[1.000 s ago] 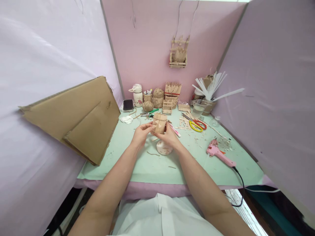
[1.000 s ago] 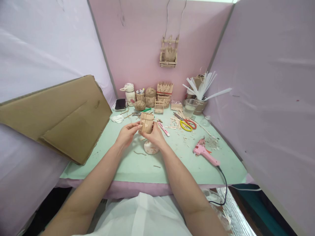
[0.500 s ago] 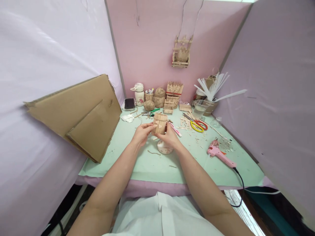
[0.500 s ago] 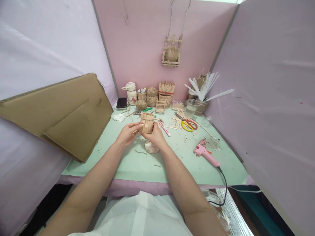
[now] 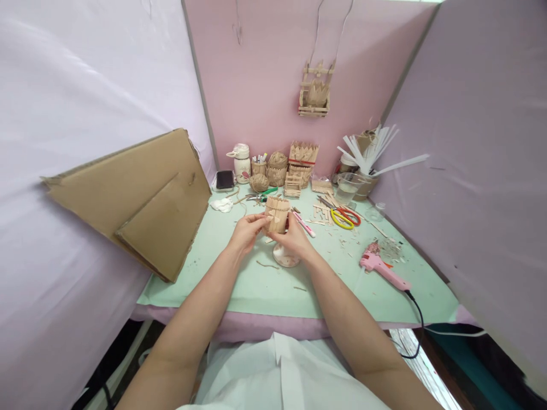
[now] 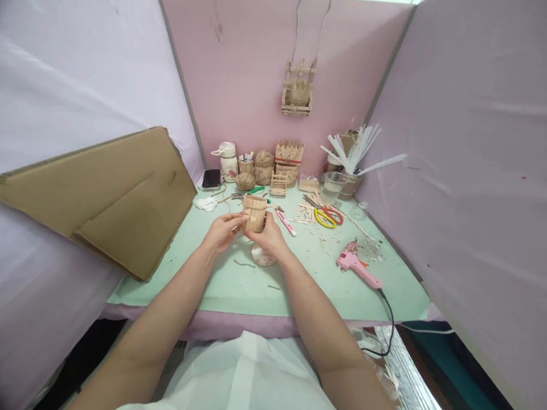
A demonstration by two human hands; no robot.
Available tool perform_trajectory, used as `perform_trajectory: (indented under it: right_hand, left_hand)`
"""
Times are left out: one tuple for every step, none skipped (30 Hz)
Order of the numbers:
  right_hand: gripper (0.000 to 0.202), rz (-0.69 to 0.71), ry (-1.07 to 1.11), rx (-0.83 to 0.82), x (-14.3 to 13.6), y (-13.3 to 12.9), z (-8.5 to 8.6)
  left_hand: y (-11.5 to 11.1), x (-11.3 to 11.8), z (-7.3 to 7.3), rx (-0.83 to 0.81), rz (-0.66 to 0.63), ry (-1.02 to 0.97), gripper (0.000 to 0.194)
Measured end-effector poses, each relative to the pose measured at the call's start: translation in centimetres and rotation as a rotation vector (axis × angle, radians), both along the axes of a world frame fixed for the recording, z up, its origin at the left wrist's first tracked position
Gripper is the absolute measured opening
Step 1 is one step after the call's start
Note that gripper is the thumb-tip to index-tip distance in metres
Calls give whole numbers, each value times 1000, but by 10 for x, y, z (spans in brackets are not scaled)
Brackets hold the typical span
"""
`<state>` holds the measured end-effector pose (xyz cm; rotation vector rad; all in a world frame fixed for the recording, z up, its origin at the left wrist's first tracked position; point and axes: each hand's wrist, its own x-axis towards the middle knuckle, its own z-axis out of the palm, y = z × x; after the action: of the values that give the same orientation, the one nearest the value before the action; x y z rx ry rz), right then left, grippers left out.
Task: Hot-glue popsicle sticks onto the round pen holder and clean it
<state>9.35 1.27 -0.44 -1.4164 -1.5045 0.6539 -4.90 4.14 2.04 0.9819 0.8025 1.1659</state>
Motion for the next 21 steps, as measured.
perform_trajectory:
  right_hand:
    - [61, -2, -1, -2, 0, 0, 0]
    - [62, -3, -1, -4, 0, 0, 1]
    - [62, -2, -1, -6, 0, -1, 1]
    - [62, -1, -1, -8, 0, -1, 1]
    - [61, 0, -1, -11, -1, -1, 1]
    - [61, 0, 1, -13, -1, -1, 1]
    - [61, 0, 3, -15, -1, -1, 1]
    - [60, 0, 5, -14, -1, -2, 1]
    - [60, 0, 7, -12, -2, -2, 1]
    - [60, 1, 7, -10, -2, -2, 0]
    - [60, 0, 8, -9, -2, -2, 0]
    - [60, 1, 8, -9, -2, -2, 0]
    - [60, 0, 6, -9, -2, -2, 0]
    - [60, -1, 4, -10, -2, -2, 0]
    - [60, -3, 1, -12, -2, -2, 0]
    - [60, -4, -1, -14, -2, -1, -1]
    - [60, -5, -4, -15, -2, -1, -1]
    - [60, -5, -6, -16, -2, -1, -1]
    - [60, -5, -7, -16, -2, -1, -2]
    - [60, -4, -6, -15, -2, -1, -2]
    - [60, -2, -5, -13, -2, -1, -2]
  left_hand:
    - [0, 0, 0, 5, -6, -1, 25]
    - [0, 0, 0, 10, -10, -2, 25]
    - [0, 0, -1, 14, -10, -3, 25]
    - [0, 0, 0, 14, -7, -5, 25]
    - [0, 0, 0, 14, -1, -8, 26]
    - [-1, 0, 0, 12, 6, -10, 26]
    - [-1, 0, 0, 12, 11, -11, 26]
    - [-1, 0, 0, 12, 11, -11, 26]
    - [-1, 0, 1, 14, 10, -9, 26]
    - [-2, 0, 1, 17, 10, -5, 26]
    - [-2, 1, 2, 19, 12, 0, 26]
    - [-3, 1, 2, 23, 15, 6, 26]
    - [-4, 1, 2, 26, 21, 13, 26]
    - [-4, 2, 3, 28, 27, 19, 26]
    - [-5, 2, 3, 29, 34, 25, 27]
    - [-5, 2, 3, 28, 38, 29, 27]
    - [-5, 3, 3, 27, 45, 32, 28]
    - [-5, 3, 3, 25, 52, 36, 28]
    - [-5, 3, 2, 24, 56, 41, 28]
    - [-5, 3, 1, 27, 59, 45, 28]
    - [-4, 3, 0, 30, 62, 50, 28]
